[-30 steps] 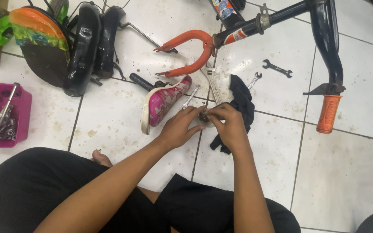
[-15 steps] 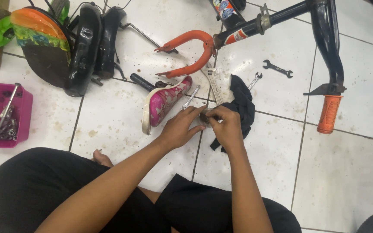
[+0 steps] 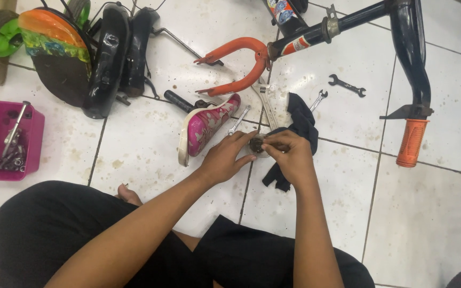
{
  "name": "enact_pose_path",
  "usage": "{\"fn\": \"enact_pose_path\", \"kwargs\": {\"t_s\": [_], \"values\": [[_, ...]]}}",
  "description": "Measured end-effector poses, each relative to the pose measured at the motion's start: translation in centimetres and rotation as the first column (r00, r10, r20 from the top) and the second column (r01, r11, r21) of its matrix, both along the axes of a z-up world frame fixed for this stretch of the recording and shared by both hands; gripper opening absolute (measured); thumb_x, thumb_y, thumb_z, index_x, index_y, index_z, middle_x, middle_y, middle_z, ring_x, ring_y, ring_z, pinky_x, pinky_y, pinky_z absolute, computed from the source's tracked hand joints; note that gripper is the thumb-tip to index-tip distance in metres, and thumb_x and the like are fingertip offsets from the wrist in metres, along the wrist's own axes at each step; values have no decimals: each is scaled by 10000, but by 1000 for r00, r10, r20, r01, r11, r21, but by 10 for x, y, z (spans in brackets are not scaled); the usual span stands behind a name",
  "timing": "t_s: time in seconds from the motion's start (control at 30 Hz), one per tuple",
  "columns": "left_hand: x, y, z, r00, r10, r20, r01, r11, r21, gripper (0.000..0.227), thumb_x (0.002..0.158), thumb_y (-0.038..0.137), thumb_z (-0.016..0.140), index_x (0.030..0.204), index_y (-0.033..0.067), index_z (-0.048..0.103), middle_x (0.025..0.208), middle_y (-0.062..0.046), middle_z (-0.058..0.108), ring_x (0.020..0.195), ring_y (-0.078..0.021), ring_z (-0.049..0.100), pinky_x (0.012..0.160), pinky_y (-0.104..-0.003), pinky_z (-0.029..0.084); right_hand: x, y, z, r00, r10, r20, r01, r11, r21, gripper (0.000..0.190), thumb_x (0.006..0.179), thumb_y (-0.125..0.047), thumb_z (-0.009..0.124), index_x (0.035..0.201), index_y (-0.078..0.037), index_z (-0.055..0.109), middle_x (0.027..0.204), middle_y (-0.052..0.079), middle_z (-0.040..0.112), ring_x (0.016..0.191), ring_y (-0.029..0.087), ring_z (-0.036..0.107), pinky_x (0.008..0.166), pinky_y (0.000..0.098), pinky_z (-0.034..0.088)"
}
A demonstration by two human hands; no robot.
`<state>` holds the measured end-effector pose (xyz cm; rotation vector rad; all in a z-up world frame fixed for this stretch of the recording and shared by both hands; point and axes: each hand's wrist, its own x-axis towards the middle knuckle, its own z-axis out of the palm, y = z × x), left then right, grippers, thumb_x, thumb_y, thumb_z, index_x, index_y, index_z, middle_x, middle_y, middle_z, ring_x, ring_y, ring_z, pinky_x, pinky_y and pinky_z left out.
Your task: The person sits on the floor and works on a pink children's bicycle saddle, prying at the saddle cover and base by hand, turning the saddle over and handling its mounting parts, with wrenches and a parts tray nearby.
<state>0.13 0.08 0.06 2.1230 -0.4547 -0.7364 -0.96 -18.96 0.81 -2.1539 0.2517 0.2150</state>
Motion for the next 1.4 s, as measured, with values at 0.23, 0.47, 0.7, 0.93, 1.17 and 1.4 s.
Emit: {"fn": "enact_pose_path", "kwargs": {"t_s": [0.23,0.47,0.7,0.93,1.17,1.4], "values": [[0,-1,-2,1000,8,0,-8,1000,2,573,1020,292,538,1543,129,369,1418,-168,518,1315,-346,520,1024,-510,504,-1,15,-3,997,53,59,-50,997,-52,225,771,105,779,982,26,768,870,186,758,854,314,747,798,411,611],[-1,-2,-2,1000,12,7,-12,1000,-7,570,1018,285,543,1539,121,379,1411,-173,528,1306,-344,529,1020,-506,509,-2,22,-10,989,95,115,-79,987,-140,167,776,140,740,867,7,782,806,177,747,799,311,740,759,389,610],[0,-2,-1,1000,11,-1,-11,1000,-11,578,1016,269,547,1545,115,372,1418,-180,527,1315,-345,523,1029,-511,502,-2,28,-8,966,190,177,-141,956,-257,141,782,121,754,834,-8,781,760,147,722,734,254,725,672,325,602],[1,-2,-4,1000,-4,14,3,1000,6,583,1017,267,548,1551,125,364,1416,-172,527,1308,-345,525,1023,-514,504,-2,31,-12,971,200,132,-152,939,-310,138,785,106,743,829,-19,779,746,125,712,700,238,704,626,309,581],[1,-3,-7,1000,-1,9,1,1000,5,585,1015,283,546,1549,129,366,1408,-169,533,1307,-345,526,1022,-512,504,-2,25,-7,974,186,129,-153,962,-226,111,808,94,744,853,-5,769,792,162,718,761,288,721,666,357,595],[1,-2,-6,1000,8,15,-8,1000,-7,575,1017,290,546,1542,125,378,1399,-177,540,1297,-344,539,1016,-512,510,-2,19,-8,973,192,130,-158,959,-235,133,804,127,727,873,14,745,783,166,713,787,307,726,705,384,598]]}}
